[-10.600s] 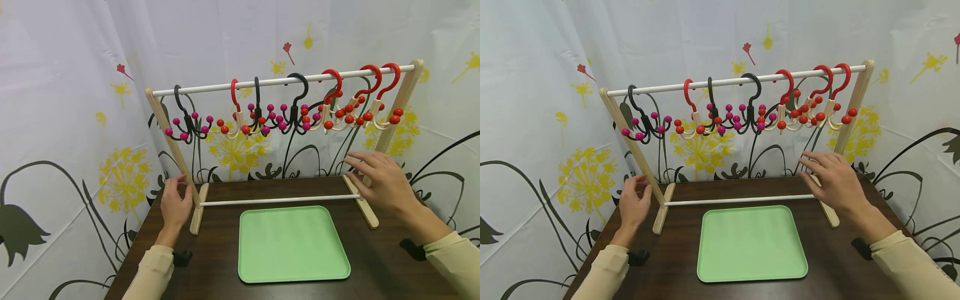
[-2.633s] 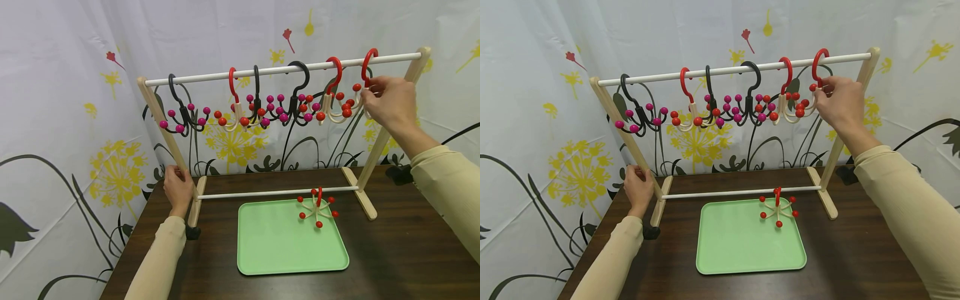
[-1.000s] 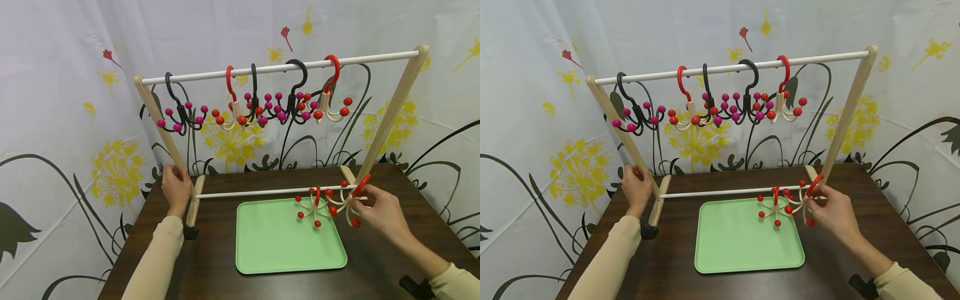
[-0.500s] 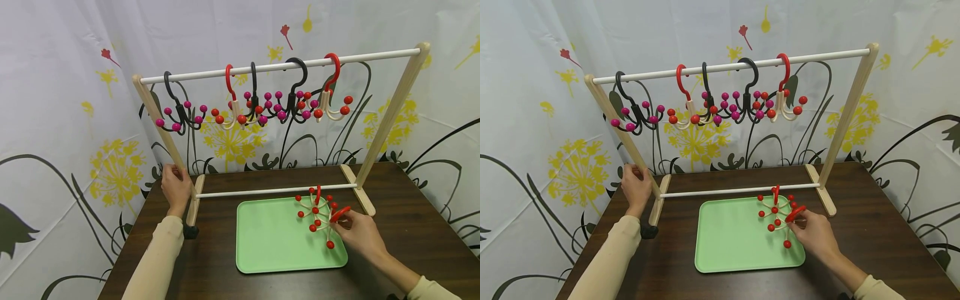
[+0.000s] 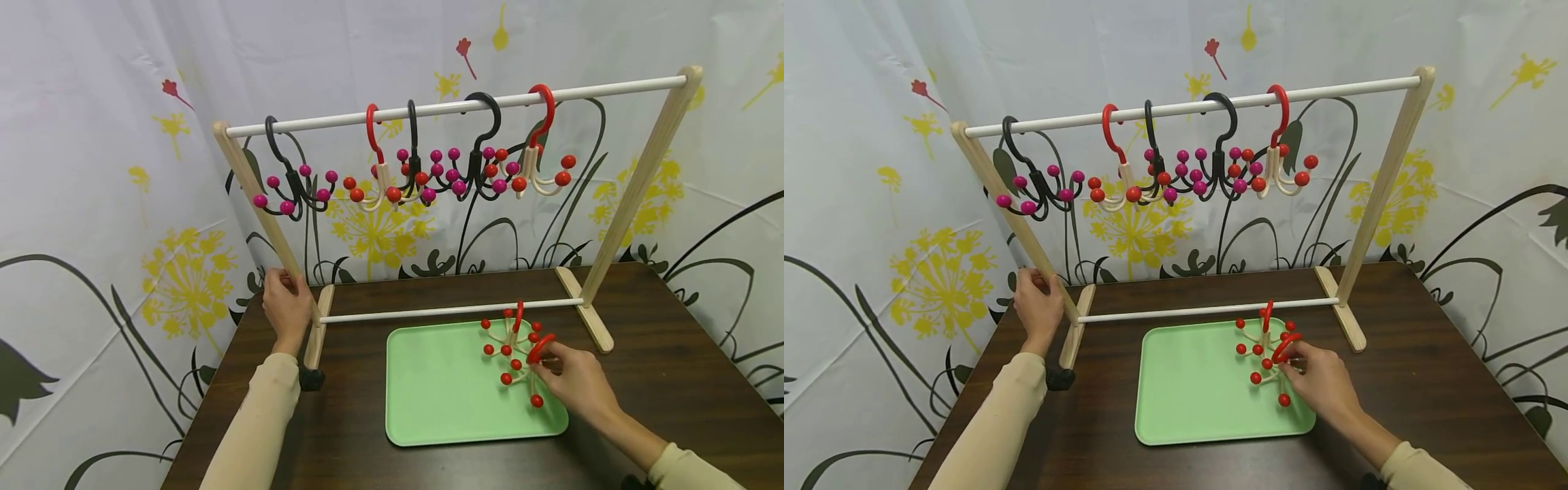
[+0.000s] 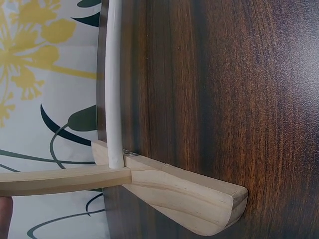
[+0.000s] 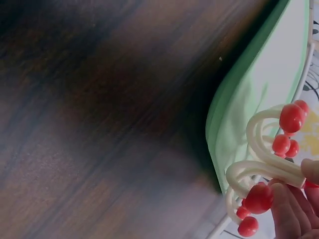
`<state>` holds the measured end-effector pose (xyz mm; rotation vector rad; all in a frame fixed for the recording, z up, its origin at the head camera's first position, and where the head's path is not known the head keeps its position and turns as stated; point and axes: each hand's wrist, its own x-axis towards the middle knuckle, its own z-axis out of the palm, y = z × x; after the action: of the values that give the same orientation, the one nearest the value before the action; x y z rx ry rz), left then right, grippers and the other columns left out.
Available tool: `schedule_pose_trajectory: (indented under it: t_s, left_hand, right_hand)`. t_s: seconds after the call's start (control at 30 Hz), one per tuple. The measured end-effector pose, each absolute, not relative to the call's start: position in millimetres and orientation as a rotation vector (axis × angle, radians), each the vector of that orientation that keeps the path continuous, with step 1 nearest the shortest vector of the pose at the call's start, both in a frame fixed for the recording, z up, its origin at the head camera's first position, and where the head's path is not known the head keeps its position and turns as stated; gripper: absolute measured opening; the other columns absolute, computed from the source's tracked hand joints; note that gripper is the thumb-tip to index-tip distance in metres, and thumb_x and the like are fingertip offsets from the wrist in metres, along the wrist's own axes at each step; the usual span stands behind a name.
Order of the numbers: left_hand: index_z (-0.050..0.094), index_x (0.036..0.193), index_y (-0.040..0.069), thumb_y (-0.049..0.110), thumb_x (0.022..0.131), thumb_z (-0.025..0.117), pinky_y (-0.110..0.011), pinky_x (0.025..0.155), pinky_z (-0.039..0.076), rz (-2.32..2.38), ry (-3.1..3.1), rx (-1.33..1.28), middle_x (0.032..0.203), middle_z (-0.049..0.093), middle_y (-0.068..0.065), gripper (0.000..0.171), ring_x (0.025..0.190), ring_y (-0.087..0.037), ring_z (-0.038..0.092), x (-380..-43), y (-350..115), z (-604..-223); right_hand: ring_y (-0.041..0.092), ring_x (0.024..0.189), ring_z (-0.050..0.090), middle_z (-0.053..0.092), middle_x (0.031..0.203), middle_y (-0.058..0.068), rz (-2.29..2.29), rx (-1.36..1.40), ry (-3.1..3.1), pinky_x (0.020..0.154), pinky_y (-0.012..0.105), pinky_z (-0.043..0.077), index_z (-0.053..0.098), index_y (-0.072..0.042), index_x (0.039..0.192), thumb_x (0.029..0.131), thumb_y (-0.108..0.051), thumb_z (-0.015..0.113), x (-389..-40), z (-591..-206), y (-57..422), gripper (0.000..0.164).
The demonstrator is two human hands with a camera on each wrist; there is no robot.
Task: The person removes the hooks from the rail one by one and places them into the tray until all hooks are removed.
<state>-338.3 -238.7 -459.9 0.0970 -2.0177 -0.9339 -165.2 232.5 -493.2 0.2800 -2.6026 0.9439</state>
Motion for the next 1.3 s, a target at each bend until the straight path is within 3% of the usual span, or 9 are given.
schedule_pose_trajectory:
  t_s: [0.43,0.73,1.3]
  left_hand:
    - [0.055,0.098,-0.004,0.009,0.088,0.066,-0.053,0.072,0.044,-0.927,-2.012,0.092,0.092,0.057,-0.019,0.019,0.081,-0.035,0.059,-338.3,-239.0,-459.6]
    - [0.055,0.099,-0.002,0.01,0.088,0.066,-0.054,0.072,0.044,-0.919,-2.028,0.095,0.092,0.058,-0.019,0.02,0.081,-0.036,0.06,-339.5,-238.6,-459.4]
    - [0.055,0.099,-0.001,0.011,0.088,0.067,-0.054,0.07,0.044,-0.91,-2.031,0.096,0.091,0.057,-0.018,0.02,0.08,-0.035,0.06,-340.1,-241.2,-459.9]
  right_hand:
    - [0.016,0.07,0.069,0.073,0.085,-0.004,0.832,0.273,-2.602,0.059,0.035,0.053,0.071,-0.019,0.086,0.077,-0.01,0.082,-172.7,-496.9,227.8,0.017]
    - [0.023,0.074,0.071,0.074,0.09,0.003,0.848,0.256,-2.623,0.063,0.042,0.055,0.071,-0.015,0.089,0.079,-0.015,0.082,-175.2,-497.4,230.8,0.014]
    - [0.019,0.074,0.07,0.073,0.086,-0.001,0.868,0.283,-2.639,0.065,0.042,0.055,0.073,-0.014,0.088,0.08,-0.018,0.081,-179.5,-496.0,232.0,0.012]
